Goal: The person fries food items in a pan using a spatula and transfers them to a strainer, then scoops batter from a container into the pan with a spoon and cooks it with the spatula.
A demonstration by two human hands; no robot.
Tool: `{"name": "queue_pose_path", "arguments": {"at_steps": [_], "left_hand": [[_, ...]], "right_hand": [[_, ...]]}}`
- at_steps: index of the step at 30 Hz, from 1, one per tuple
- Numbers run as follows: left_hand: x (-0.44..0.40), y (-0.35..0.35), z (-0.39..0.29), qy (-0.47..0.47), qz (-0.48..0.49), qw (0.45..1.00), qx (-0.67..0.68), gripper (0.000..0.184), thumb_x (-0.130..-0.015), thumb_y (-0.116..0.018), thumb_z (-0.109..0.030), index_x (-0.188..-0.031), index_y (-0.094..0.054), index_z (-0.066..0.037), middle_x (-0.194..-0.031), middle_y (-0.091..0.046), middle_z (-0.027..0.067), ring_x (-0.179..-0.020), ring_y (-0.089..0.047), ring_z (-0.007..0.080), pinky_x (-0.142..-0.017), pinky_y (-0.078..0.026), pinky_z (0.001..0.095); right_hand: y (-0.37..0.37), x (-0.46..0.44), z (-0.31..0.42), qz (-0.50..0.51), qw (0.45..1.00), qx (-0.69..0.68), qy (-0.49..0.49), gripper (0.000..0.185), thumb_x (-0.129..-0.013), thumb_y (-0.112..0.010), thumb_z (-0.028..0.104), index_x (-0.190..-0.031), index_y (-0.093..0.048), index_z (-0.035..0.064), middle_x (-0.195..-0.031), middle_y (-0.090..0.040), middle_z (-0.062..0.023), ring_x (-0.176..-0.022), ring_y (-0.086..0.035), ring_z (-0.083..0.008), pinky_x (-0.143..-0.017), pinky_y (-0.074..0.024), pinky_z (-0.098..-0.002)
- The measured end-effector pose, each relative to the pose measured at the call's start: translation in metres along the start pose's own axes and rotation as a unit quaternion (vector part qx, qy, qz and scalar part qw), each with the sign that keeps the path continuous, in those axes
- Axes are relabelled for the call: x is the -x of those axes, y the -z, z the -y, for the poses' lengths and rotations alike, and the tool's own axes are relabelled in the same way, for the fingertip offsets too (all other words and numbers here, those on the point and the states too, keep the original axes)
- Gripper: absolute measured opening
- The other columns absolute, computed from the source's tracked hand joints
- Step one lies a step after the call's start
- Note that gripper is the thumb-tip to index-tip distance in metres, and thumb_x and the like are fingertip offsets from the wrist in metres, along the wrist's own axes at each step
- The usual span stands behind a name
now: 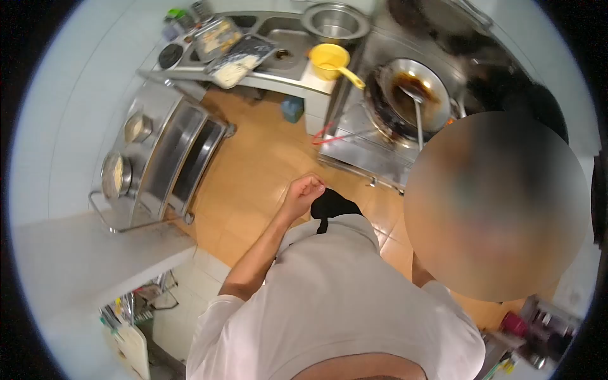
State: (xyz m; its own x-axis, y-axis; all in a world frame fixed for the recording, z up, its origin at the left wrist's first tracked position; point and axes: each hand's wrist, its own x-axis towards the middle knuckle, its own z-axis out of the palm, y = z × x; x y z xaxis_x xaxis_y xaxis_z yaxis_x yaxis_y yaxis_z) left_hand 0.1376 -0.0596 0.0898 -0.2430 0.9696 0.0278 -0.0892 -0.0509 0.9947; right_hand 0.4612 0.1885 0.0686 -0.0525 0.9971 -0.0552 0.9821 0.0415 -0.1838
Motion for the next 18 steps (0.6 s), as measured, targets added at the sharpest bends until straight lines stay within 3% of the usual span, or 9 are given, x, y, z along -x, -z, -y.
{"name": "queue_pose_path", "arguments": {"at_steps": [5, 7, 9, 10, 12, 14, 15, 18], "left_hand": [[0.006, 0.093, -0.001, -0.005, -0.102, 0.992, 0.072, 0.031, -0.099, -0.054, -0.016, -0.072, -0.057, -0.002, -0.081, -0.062, 0.0051, -0.081, -0.057, 0.0113, -0.069, -0.044, 0.0237], [0.008, 0.139, -0.004, 0.025, -0.163, 0.984, 0.064, 0.032, -0.099, -0.054, -0.017, -0.071, -0.058, -0.002, -0.079, -0.063, 0.0052, -0.082, -0.058, 0.0112, -0.068, -0.045, 0.0233], [0.013, 0.182, -0.015, 0.095, -0.241, 0.964, 0.061, 0.033, -0.099, -0.054, -0.018, -0.071, -0.059, -0.002, -0.077, -0.063, 0.0049, -0.082, -0.060, 0.0114, -0.069, -0.046, 0.0234], [0.014, 0.200, -0.024, 0.081, -0.278, 0.953, 0.093, 0.030, -0.099, -0.054, -0.020, -0.075, -0.060, -0.002, -0.079, -0.063, 0.0052, -0.084, -0.061, 0.0130, -0.072, -0.047, 0.0259], [0.010, 0.239, -0.040, 0.046, -0.340, 0.926, 0.157, 0.027, -0.099, -0.055, -0.022, -0.084, -0.063, -0.002, -0.082, -0.063, 0.0058, -0.087, -0.061, 0.0163, -0.079, -0.050, 0.0308], [0.016, 0.285, -0.045, 0.077, -0.372, 0.919, 0.104, 0.022, -0.098, -0.057, -0.024, -0.093, -0.062, -0.003, -0.088, -0.063, 0.0056, -0.089, -0.062, 0.0163, -0.081, -0.050, 0.0312], [0.021, 0.307, -0.047, 0.093, -0.385, 0.915, 0.077, 0.021, -0.098, -0.057, -0.025, -0.098, -0.061, -0.004, -0.091, -0.063, 0.0055, -0.090, -0.062, 0.0163, -0.082, -0.051, 0.0314], [0.053, 0.397, 0.002, 0.211, -0.398, 0.886, 0.113, 0.022, -0.096, -0.060, -0.025, -0.108, -0.057, -0.007, -0.104, -0.060, 0.0044, -0.097, -0.060, 0.0161, -0.081, -0.051, 0.0320]], "right_hand": [[-0.029, -0.029, 0.012, -0.045, 0.996, 0.015, 0.080, 0.078, -0.079, -0.072, 0.016, -0.146, -0.034, 0.0024, -0.125, -0.055, -0.0300, -0.110, -0.057, -0.0449, -0.092, -0.0480, -0.0486], [0.029, -0.020, 0.101, -0.010, 0.998, 0.061, -0.005, 0.070, -0.080, -0.071, 0.016, -0.140, -0.039, 0.0002, -0.124, -0.056, -0.0307, -0.110, -0.057, -0.0454, -0.092, -0.0464, -0.0497], [0.040, -0.028, 0.168, -0.123, 0.989, 0.010, 0.081, 0.068, -0.083, -0.069, 0.017, -0.141, -0.038, 0.0005, -0.119, -0.058, -0.0295, -0.109, -0.056, -0.0444, -0.093, -0.0456, -0.0489], [0.037, -0.034, 0.206, -0.159, 0.977, -0.043, 0.134, 0.064, -0.084, -0.069, 0.016, -0.139, -0.042, -0.0001, -0.110, -0.061, -0.0266, -0.104, -0.057, -0.0424, -0.092, -0.0455, -0.0464], [0.012, -0.050, 0.290, -0.134, 0.950, -0.133, 0.250, 0.062, -0.083, -0.070, 0.016, -0.137, -0.045, -0.0014, -0.109, -0.062, -0.0255, -0.103, -0.058, -0.0411, -0.090, -0.0460, -0.0449], [-0.004, -0.043, 0.392, -0.081, 0.906, -0.221, 0.353, 0.057, -0.082, -0.071, 0.015, -0.132, -0.050, -0.0035, -0.105, -0.063, -0.0238, -0.099, -0.060, -0.0387, -0.088, -0.0463, -0.0430], [-0.028, -0.047, 0.430, -0.039, 0.907, -0.173, 0.383, 0.056, -0.084, -0.070, 0.014, -0.132, -0.049, -0.0036, -0.104, -0.063, -0.0238, -0.098, -0.060, -0.0381, -0.088, -0.0466, -0.0429], [-0.056, 0.003, 0.557, 0.100, 0.871, -0.253, 0.408, 0.054, -0.084, -0.070, 0.013, -0.133, -0.051, 0.0004, -0.107, -0.063, -0.0209, -0.099, -0.061, -0.0340, -0.088, -0.0475, -0.0412]]}}
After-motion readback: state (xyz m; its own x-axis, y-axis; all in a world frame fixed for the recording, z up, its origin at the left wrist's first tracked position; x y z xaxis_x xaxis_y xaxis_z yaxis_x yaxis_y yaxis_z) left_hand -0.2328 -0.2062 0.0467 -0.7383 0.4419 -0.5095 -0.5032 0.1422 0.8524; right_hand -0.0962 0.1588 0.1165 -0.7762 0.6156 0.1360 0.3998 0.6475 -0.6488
